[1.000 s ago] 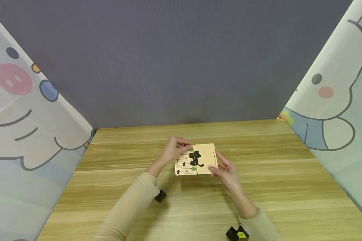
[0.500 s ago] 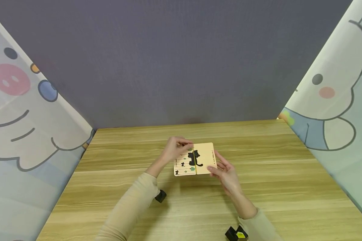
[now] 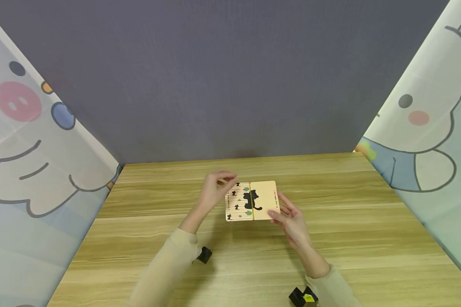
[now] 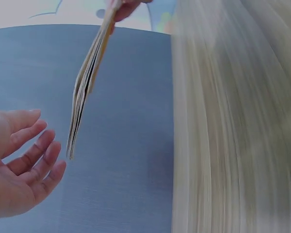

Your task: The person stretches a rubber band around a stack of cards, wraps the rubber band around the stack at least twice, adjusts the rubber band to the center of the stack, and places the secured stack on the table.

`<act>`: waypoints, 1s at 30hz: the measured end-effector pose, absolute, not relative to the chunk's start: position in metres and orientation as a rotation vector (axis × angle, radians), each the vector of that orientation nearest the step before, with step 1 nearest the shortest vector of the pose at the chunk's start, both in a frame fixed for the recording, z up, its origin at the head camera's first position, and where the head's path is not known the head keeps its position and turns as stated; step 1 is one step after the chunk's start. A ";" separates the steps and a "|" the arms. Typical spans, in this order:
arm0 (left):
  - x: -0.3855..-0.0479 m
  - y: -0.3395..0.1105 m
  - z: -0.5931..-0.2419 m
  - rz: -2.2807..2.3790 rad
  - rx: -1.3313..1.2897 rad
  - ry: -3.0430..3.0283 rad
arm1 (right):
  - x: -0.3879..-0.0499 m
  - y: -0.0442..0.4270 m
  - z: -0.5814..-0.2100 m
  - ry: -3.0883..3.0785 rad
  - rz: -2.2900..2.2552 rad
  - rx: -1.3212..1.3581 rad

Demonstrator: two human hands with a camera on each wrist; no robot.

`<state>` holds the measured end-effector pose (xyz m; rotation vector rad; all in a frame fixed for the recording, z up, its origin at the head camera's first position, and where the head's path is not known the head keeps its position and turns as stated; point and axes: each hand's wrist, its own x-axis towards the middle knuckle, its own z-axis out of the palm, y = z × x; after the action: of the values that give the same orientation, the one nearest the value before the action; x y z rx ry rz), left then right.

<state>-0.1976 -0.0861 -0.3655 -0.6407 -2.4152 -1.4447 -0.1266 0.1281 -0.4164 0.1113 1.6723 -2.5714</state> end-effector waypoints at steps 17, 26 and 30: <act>-0.161 -0.085 -0.376 -1.623 -0.475 -2.247 | -0.128 0.131 -0.406 1.699 -2.578 0.181; -0.137 -0.075 -0.368 -1.696 -0.360 -2.179 | -0.131 0.134 -0.408 1.685 -2.592 0.191; -0.139 -0.074 -0.386 -1.775 -0.287 -2.148 | -0.132 0.135 -0.409 1.676 -2.602 0.182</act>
<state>-0.1385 -0.0737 -0.3860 -0.2874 -2.1476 -1.7754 -0.1321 0.1348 -0.4086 0.1825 1.6758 -2.6019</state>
